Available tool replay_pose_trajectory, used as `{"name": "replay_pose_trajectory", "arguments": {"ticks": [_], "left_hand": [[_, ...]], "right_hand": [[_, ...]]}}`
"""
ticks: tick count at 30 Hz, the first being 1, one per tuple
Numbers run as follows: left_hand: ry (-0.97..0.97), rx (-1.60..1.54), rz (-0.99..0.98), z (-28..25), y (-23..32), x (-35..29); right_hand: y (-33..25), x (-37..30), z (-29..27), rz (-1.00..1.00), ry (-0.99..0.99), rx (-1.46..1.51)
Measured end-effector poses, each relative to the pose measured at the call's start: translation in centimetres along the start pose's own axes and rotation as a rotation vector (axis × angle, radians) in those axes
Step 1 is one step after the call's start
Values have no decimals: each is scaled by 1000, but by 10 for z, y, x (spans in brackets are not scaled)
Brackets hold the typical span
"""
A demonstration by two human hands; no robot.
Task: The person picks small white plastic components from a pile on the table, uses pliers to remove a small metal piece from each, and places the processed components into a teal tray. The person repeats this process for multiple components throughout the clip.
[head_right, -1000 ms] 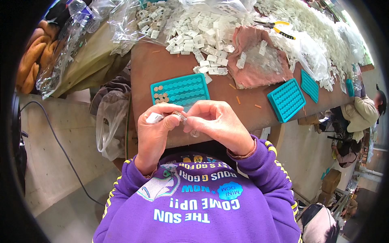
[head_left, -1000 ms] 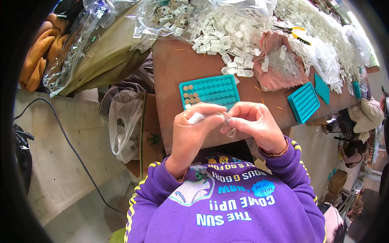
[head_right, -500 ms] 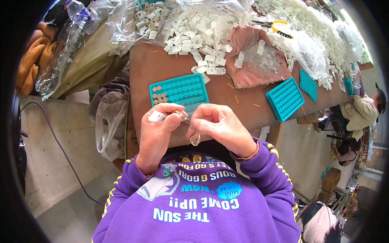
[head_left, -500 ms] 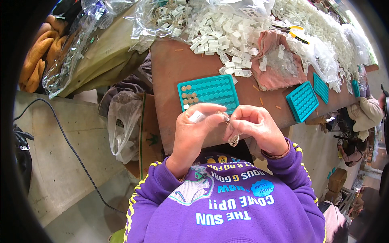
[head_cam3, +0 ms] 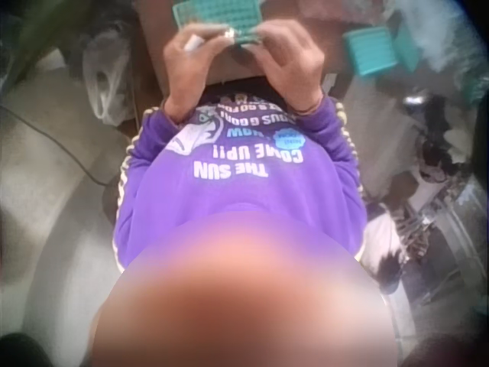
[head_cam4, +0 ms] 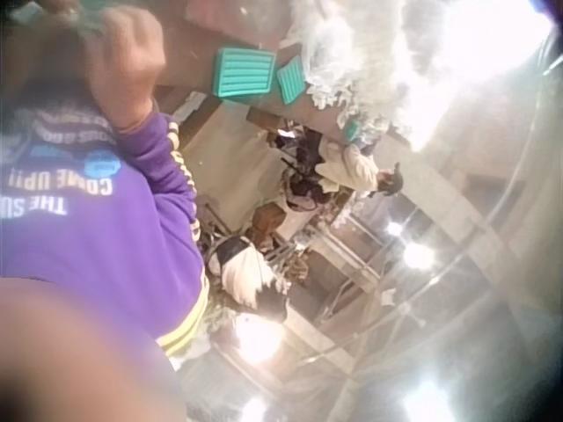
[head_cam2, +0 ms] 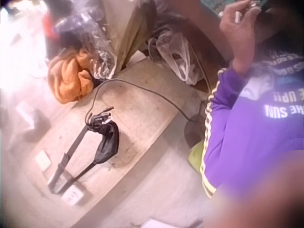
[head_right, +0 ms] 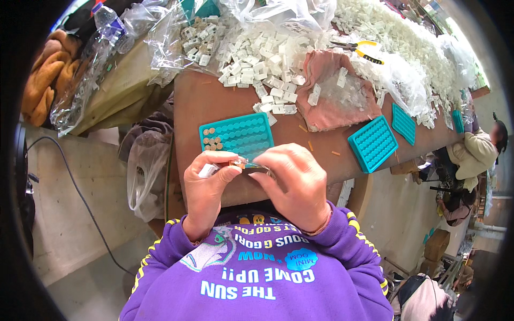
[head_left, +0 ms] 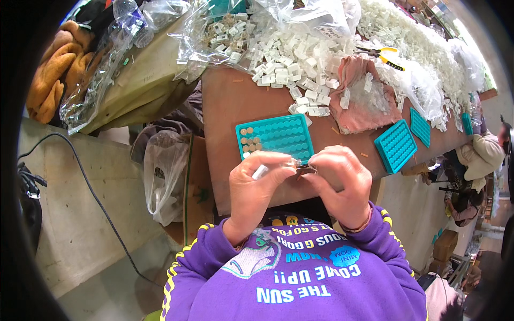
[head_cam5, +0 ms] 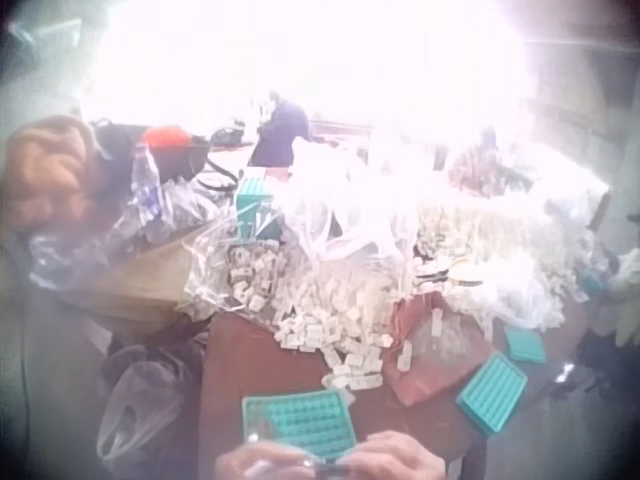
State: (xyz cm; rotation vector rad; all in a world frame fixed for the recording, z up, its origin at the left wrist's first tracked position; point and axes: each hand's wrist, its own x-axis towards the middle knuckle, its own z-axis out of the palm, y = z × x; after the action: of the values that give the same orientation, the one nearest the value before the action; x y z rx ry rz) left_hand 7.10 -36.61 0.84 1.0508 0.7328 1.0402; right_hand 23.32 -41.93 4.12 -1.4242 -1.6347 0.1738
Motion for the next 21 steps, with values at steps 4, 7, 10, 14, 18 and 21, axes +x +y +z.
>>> {"name": "replay_pose_trajectory", "arguments": {"ticks": [4, 7, 10, 14, 18, 21], "left_hand": [[-26, -37, -27, 4, 0, 0], [-44, -70, -91, 5, 3, 0], [-78, 59, -175, 0, 10, 1], [-181, 120, -266, -4, 15, 4], [-238, -24, -316, -5, 15, 6], [-264, -166, -345, -4, 12, 5]], "right_hand": [[2, 3, 13, -210, 28, -55], [5, 5, 15, -278, 63, -68], [9, 8, 11, -329, 26, -57], [11, 12, 2, -345, -58, -47], [10, 17, -6, -351, -114, -8], [9, 17, -8, -329, -122, 12]]}}
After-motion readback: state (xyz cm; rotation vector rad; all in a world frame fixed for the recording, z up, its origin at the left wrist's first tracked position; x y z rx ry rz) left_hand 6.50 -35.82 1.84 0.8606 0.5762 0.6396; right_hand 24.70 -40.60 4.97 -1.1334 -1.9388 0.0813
